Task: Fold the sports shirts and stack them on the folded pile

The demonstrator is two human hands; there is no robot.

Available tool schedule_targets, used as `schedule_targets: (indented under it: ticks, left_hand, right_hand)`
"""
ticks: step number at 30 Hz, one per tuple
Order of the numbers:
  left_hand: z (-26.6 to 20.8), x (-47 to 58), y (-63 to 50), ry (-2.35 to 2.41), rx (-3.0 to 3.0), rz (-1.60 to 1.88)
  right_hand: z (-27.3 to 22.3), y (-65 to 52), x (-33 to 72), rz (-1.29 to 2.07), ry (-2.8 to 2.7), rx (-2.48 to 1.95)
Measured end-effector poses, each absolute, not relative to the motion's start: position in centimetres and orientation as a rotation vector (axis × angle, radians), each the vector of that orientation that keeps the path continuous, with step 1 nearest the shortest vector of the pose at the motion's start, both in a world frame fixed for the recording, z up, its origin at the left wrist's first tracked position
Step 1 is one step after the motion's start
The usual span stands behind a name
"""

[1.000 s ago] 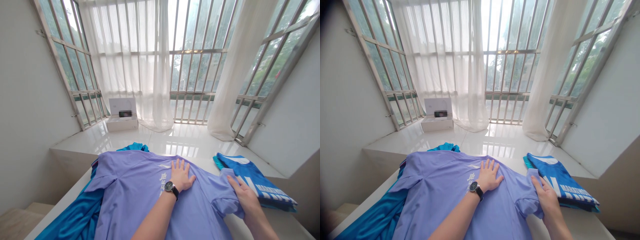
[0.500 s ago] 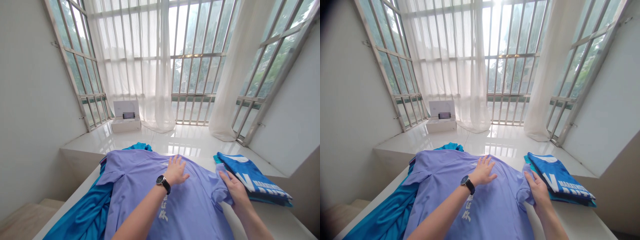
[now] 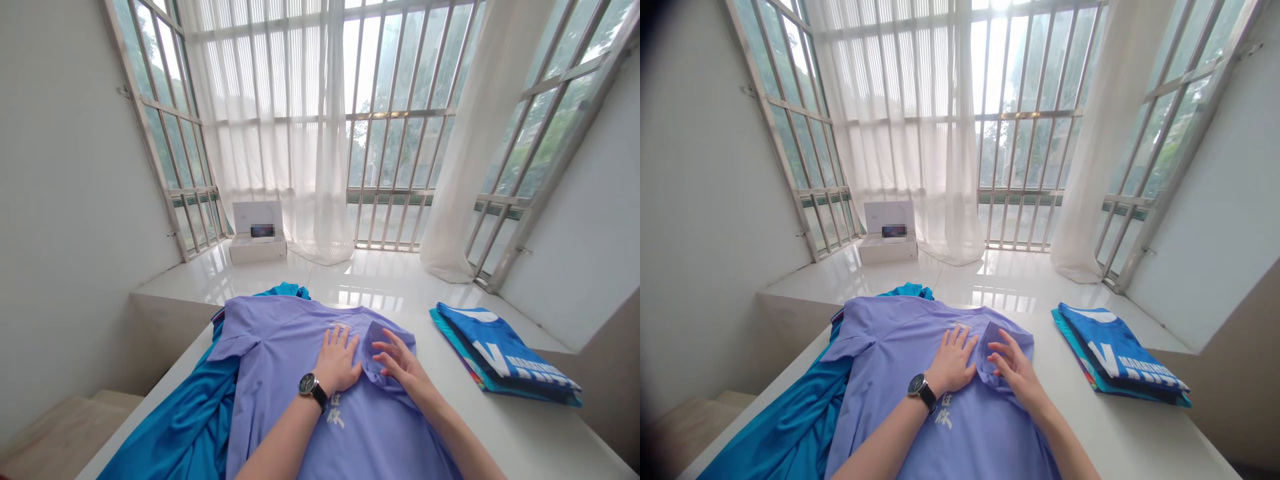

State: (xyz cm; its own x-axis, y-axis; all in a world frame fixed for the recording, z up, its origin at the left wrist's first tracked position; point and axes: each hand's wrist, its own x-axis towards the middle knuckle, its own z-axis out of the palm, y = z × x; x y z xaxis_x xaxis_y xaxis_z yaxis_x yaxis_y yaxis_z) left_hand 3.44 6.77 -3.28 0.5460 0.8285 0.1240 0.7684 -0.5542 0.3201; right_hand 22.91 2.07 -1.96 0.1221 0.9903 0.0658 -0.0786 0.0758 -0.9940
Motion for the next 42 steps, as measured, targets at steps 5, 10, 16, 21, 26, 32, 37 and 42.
schedule_targets:
  ticks: [5, 10, 16, 21, 26, 32, 37, 42]
  left_hand:
    - [-3.2, 3.4, 7.0, 1.341, 2.549, 0.439]
    - [-2.1, 3.8, 6.6, 1.343, 2.531, 0.572]
    - [-0.2, 4.8, 5.3, 1.302, 2.491, 0.549]
    - [0.1, 4.7, 4.5, 1.171, 2.465, 0.411]
    - [-0.1, 4.3, 4.2, 1.134, 2.435, 0.386]
    - [0.1, 4.1, 4.4, 1.147, 2.382, 0.365]
    - [0.7, 4.2, 4.4, 1.107, 2.357, 0.406]
    - [0.6, 4.3, 4.2, 1.041, 2.38, 0.441]
  right_hand:
    - [-2.6, 2.3, 25.0, 0.918, -1.268, -1.269]
    - [-3.2, 2.4, 28.6, 0.464, -1.404, -1.578]
    - [-5.9, 3.0, 30.0, 0.151, -1.63, -1.749]
    - [-8.0, 4.2, 30.8, 0.075, -1.651, -1.765]
    - [-8.5, 6.0, 31.1, -0.024, -1.587, -1.89]
    - [-7.3, 7.6, 31.5, 0.001, -1.638, -1.934]
    - [-6.9, 7.8, 32.0, 0.06, -1.632, -1.961]
    - [-6.9, 7.7, 31.9, 0.073, -1.59, -1.953]
